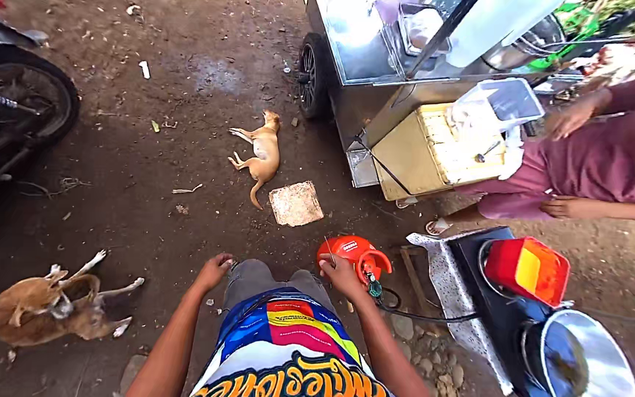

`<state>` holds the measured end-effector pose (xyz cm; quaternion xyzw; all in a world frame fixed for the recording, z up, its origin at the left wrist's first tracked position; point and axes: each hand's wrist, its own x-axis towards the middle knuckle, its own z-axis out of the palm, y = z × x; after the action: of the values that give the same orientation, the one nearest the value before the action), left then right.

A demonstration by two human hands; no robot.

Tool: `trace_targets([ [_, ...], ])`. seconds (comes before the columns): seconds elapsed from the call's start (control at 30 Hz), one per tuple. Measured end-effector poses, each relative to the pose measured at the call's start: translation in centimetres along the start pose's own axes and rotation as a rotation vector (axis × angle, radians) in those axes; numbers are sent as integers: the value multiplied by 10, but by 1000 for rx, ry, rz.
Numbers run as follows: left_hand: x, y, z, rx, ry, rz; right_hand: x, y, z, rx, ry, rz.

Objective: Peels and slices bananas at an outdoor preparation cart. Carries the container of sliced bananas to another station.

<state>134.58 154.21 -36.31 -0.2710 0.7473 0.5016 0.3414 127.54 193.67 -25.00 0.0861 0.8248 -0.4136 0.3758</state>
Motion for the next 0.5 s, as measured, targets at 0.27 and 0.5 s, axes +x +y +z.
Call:
trace_targets([
  [0.27,-44,-142,-166,-126,296,-91,61,-180,123,-328,-271,-216],
  [0.5,-37,-137,-240,-276,442,-83,99,-259,185,-513,-383,-352],
])
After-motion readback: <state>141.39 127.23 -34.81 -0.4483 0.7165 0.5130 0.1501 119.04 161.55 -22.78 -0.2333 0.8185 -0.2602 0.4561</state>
